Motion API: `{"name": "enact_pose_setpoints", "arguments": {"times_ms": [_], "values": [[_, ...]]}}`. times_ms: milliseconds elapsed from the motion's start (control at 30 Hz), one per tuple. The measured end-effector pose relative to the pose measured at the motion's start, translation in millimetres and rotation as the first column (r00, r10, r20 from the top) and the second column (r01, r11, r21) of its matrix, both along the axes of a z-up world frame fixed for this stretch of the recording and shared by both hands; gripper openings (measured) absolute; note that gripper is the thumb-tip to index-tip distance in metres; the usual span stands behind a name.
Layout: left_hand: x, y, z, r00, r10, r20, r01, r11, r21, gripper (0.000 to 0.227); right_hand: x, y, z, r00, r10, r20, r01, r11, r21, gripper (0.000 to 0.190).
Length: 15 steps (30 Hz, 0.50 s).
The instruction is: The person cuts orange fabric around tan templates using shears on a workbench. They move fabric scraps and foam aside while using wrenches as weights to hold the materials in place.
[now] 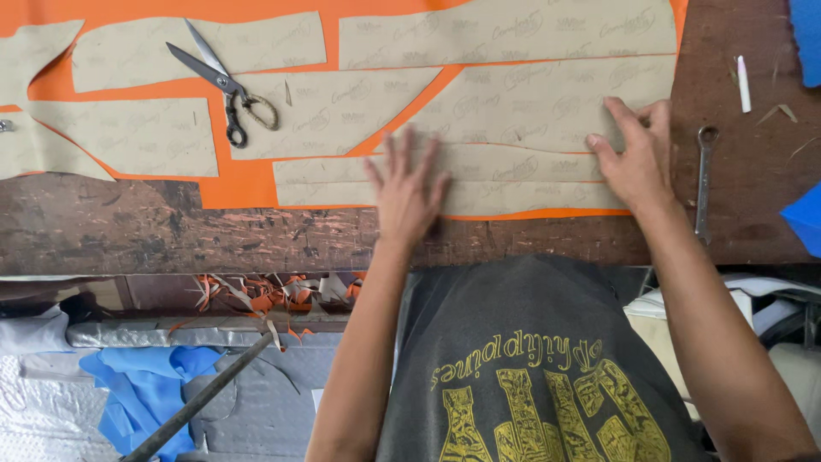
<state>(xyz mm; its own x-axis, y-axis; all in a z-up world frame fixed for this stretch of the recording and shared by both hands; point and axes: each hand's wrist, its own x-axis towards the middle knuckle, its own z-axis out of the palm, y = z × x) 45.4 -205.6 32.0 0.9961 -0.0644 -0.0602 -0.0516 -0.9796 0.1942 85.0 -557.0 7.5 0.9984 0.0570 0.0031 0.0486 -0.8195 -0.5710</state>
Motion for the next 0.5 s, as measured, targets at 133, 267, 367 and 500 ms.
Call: {"name": "enact_pose_setpoints", "arguments": {"times_ms": [133, 267, 367, 500], "values": [[18.9, -22.6, 9.1, 0.991, -0.043, -0.127, 0.044, 0.999, 0.007, 0.064, 18.4, 2.4, 3.6, 0.997, 0.074, -0.023, -0.076, 0.988, -0.135, 0.06], [29.8, -21.8, 12.2, 0.991, -0.005, -0.135, 0.012, 0.999, 0.052, 0.061, 23.2, 6.5, 6.3, 0.996, 0.06, -0.067, -0.066, 0.993, -0.097, 0.061], [28.7, -20.6, 12.5, 0.99, 0.003, -0.143, -0.003, 1.0, 0.004, 0.061, 21.2, 5.0, 5.3, 0.998, 0.048, -0.049, -0.05, 0.998, -0.041, 0.058], [26.2, -15.5, 10.3, 1.0, -0.024, -0.011, 0.023, 0.998, -0.06, 0.059, 24.0, -14.8, -12.6, 0.992, -0.093, 0.091, 0.086, 0.994, 0.074, 0.043]]}}
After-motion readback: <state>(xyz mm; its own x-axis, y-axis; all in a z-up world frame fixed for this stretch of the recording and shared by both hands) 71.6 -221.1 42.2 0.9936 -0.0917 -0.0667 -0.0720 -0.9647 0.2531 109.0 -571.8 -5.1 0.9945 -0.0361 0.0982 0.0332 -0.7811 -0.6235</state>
